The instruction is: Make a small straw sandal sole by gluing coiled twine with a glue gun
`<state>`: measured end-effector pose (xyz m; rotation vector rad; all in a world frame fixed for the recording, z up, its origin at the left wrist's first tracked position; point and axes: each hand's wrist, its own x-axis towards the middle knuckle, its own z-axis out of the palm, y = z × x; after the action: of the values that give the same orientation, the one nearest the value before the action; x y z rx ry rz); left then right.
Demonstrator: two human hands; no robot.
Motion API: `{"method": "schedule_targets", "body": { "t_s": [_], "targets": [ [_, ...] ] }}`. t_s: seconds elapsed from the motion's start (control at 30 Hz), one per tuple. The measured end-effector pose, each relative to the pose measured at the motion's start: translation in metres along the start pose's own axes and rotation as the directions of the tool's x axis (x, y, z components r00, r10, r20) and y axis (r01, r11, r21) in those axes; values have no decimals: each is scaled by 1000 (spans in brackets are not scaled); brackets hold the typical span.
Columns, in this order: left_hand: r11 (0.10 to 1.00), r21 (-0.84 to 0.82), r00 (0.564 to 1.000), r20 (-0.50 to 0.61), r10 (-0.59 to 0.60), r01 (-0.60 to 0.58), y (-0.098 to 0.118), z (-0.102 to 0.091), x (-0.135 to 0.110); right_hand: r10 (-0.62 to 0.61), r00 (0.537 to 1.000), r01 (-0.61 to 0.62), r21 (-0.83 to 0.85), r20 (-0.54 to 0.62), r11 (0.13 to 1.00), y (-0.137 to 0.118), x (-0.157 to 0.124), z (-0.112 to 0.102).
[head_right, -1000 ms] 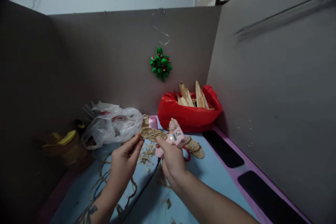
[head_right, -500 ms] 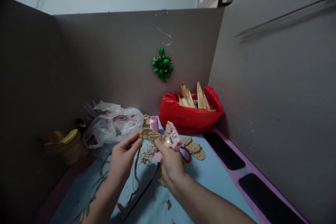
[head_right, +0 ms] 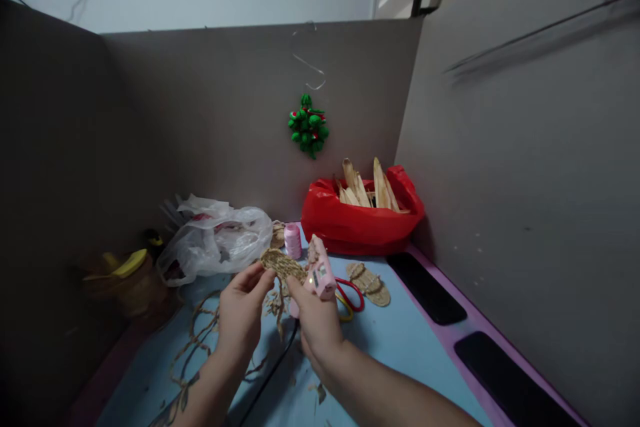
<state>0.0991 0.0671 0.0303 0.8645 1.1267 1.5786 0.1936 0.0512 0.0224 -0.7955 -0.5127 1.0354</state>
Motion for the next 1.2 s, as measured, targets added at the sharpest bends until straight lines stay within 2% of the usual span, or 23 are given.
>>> {"method": "schedule_targets", "body": {
  "t_s": [0.17, 0.27, 0.37, 0.43, 0.53, 0.63, 0.73, 0.83, 1.0, 1.1, 1.2],
  "targets": [
    [999, 37, 1000, 22, 3, -4, 6, 0, 0, 62, 998, -61, -27, 22, 998, 8, -5, -4],
    [997, 66, 999, 29, 29, -31, 12, -4, 4, 98, 995, -98, -3, -9, 995, 8, -7, -3],
    [996, 84, 996, 76, 36, -42, 21, -10, 12, 95, 995, -93, 41, -32, 995, 0, -3, 1],
    [995, 98, 990, 139, -9, -4, 28, -13, 16, 102, 995, -101, 23, -21, 995, -9, 2, 1],
    [986, 154, 960, 260, -103, 64, 40, -15, 17, 93, 996, -93, -27, 5, 995, -23, 12, -2],
    [979, 194, 920, 368, -137, 68, 49, -16, 14, 51, 998, -49, -64, 29, 997, -33, 17, -6],
    [971, 228, 874, 455, -171, 72, 52, -17, 10, 81, 994, -73, -108, 68, 991, -41, 16, -7],
    [967, 242, 844, 499, -199, 86, 51, -17, 8, 128, 986, -112, -146, 106, 983, -49, 10, -5],
    [970, 231, 821, 536, -196, 81, 49, -19, 8, 158, 976, -129, -183, 152, 975, -60, 3, -3],
    [971, 229, 796, 574, -193, 70, 48, -20, 8, 190, 955, -147, -191, 228, 970, -61, 3, -5],
    [971, 234, 788, 589, -179, 46, 48, -21, 8, 256, 926, -213, -177, 278, 961, -59, 6, -9]
  ]
}}
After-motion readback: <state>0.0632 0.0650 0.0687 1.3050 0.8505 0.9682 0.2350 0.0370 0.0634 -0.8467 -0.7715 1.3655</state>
